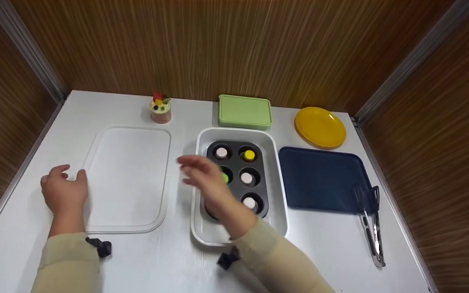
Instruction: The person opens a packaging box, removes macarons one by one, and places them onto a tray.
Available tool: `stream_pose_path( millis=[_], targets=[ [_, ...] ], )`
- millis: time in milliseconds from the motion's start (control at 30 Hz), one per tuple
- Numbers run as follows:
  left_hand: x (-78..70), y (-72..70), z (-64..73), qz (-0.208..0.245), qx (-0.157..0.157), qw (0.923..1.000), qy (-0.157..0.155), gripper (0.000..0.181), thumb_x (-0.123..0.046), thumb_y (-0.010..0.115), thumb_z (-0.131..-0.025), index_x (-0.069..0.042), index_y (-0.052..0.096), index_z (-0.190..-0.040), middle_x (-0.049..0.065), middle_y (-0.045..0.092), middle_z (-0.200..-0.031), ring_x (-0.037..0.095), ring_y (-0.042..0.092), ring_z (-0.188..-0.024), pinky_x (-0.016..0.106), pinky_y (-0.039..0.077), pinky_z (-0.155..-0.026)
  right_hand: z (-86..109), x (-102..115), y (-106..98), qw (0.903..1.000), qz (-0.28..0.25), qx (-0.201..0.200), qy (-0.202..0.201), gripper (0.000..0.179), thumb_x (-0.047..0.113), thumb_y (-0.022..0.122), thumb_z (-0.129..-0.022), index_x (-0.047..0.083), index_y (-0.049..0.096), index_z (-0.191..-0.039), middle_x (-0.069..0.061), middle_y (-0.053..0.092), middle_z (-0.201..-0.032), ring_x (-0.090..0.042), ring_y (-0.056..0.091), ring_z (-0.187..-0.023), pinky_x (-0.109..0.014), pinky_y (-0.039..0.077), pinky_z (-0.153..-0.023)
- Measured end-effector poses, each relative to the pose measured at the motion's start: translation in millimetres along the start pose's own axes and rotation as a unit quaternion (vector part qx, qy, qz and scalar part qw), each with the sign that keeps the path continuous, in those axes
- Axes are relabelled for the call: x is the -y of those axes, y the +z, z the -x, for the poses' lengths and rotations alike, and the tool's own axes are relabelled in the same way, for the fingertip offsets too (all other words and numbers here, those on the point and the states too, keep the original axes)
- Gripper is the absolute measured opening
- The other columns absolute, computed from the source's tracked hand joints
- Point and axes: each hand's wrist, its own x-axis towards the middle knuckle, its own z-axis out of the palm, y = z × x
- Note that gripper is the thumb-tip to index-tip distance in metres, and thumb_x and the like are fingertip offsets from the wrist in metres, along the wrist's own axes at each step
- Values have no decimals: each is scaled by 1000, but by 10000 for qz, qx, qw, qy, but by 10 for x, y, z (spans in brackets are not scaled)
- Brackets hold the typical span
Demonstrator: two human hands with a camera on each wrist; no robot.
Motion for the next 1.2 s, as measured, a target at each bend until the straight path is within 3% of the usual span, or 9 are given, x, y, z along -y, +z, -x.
stream_pose_path(
  millis=[100,200,300,400,600,733,900,1033,1200],
  targets=[
    [-217,88,184,592,-334,9964,509,45,-25,67,-102,0,63,-139,16,57,-121,22,54,-104,34,41,-87,84,262,-406,9976,-135,-100,-667,28,0,60,-97,-10,67,-122,-15,72,-123,-19,65,-110,-34,58,-90],
    [-452,181,454,1325,-58,9862,987,36,-18,72,-100,0,69,-130,2,62,-106,7,55,-89,23,42,-81,164,478,-794,9918,-355,-354,-1172,22,-2,58,-98,1,74,-113,-10,75,-117,-20,69,-108,-32,59,-87],
    [-627,344,781,2193,489,9656,1308,30,-7,74,-98,4,71,-125,-5,63,-98,2,59,-81,17,46,-78,260,647,-1124,9859,-493,-596,-1485,23,-1,56,-102,7,76,-110,-9,76,-115,-22,70,-108,-33,60,-88],
    [-733,557,1097,2678,1208,9431,1555,29,2,74,-95,8,70,-123,0,65,-101,6,62,-83,18,50,-77,385,760,-1405,9792,-593,-887,-1728,23,-1,55,-104,7,76,-111,-11,76,-114,-23,71,-108,-34,60,-90],
    [-819,814,1554,2625,2313,9158,1971,32,1,79,-93,2,72,-124,11,65,-114,19,61,-93,23,52,-76,681,831,-1891,9631,-621,-1400,-2213,19,-2,55,-106,0,73,-112,-14,76,-114,-25,72,-108,-35,60,-91],
    [-784,877,1704,2209,2531,9149,2237,40,-3,84,-90,-4,73,-128,12,62,-116,28,57,-97,27,52,-79,918,780,-2219,9508,-545,-1986,-2314,18,-5,56,-106,-4,72,-111,-15,76,-110,-25,73,-106,-35,61,-89],
    [-704,976,1806,1848,2904,9171,2009,58,-2,89,-83,-7,70,-136,14,60,-118,25,56,-98,29,53,-81,1252,684,-2623,9242,-526,-3173,-2061,19,-9,56,-104,-3,74,-105,-14,78,-100,-21,75,-95,-31,62,-79],
    [-670,1054,1842,1847,3320,9063,1849,68,-1,90,-81,-6,64,-144,17,61,-120,26,61,-96,30,56,-81,1568,685,-2882,8947,-951,-3903,-1952,15,-10,57,-104,-8,72,-103,-18,77,-94,-24,76,-85,-30,62,-69],
    [-672,1081,1845,2004,3503,8992,1688,71,2,89,-81,-6,62,-146,22,61,-119,29,64,-93,29,57,-80,1835,699,-3185,8763,-361,-4569,-1482,13,-9,62,-102,-3,74,-102,-13,77,-91,-19,72,-81,-26,59,-66]
  ],
)
